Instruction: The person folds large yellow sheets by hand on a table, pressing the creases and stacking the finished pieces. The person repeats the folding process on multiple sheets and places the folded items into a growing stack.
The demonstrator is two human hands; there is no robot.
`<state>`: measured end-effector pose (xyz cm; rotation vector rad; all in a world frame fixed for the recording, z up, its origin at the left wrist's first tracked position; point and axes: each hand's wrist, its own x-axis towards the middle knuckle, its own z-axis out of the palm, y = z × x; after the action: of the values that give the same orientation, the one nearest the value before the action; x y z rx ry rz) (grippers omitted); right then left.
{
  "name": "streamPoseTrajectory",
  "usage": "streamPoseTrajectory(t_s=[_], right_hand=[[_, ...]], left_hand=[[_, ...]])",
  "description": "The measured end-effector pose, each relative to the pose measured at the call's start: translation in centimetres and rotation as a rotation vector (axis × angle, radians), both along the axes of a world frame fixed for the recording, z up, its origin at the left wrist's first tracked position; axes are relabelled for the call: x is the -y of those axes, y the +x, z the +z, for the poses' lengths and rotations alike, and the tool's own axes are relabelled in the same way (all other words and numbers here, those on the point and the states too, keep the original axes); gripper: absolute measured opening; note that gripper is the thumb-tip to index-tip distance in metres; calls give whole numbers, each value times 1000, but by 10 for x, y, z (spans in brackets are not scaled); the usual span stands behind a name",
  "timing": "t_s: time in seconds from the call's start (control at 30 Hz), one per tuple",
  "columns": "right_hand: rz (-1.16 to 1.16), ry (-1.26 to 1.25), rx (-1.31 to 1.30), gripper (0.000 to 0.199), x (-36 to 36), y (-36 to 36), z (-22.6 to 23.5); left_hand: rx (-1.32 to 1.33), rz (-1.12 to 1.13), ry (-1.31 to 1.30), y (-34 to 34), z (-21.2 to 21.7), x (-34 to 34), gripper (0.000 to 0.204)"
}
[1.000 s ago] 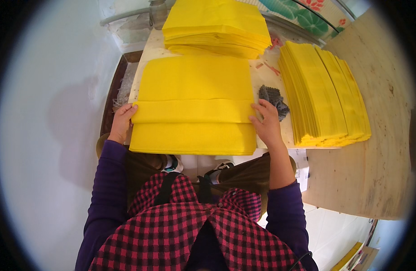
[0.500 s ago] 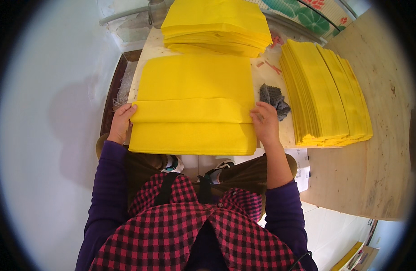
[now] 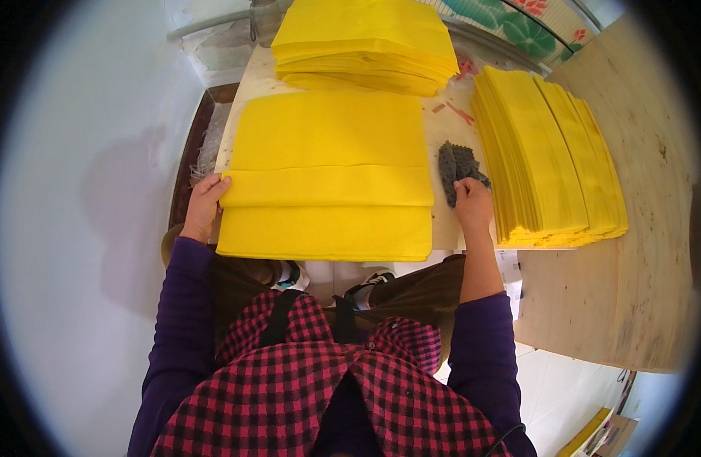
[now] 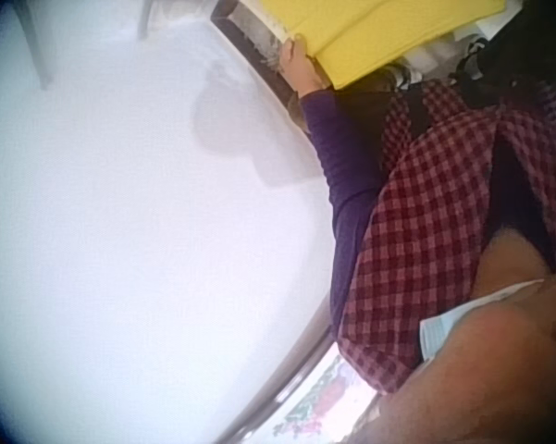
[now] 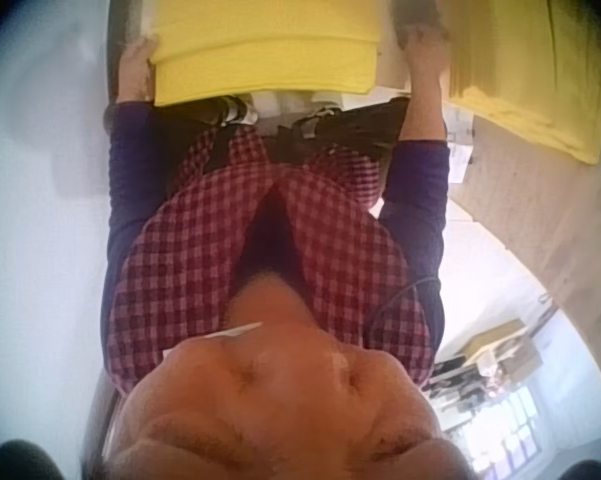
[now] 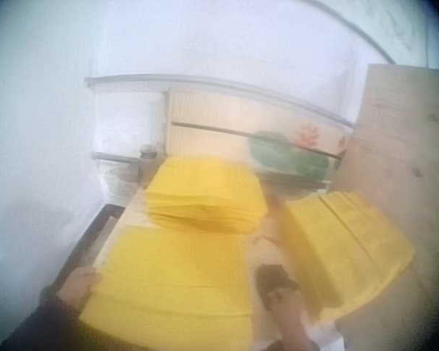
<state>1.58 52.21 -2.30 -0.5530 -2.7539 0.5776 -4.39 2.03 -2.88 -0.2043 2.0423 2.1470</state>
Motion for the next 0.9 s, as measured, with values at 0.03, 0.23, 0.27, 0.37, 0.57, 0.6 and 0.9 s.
streamPoseTrajectory(t_s=[0.03,0.23,0.27,0.37,0.57,0.6,0.9], right_hand=[[17,1,-36,13,-2,0,-1],[170,-300,-231,19,16,8,22],[249,-343,-224,22,24,10,28],[334,-437,-165,28,46,10,36],[425,-68,-136,31,64,6,25],[434,-59,-171,30,65,7,22],[402,-111,-246,16,68,7,13]], left_hand=[[-1,-3,11,1,1,-1,18],[1,-17,-15,2,4,-2,18],[6,-30,-35,2,5,-2,17],[-13,-26,-47,2,6,-2,16],[-27,-13,-7,5,8,-7,16],[-1,7,-18,5,9,-6,17],[-15,-32,-36,1,3,0,16]])
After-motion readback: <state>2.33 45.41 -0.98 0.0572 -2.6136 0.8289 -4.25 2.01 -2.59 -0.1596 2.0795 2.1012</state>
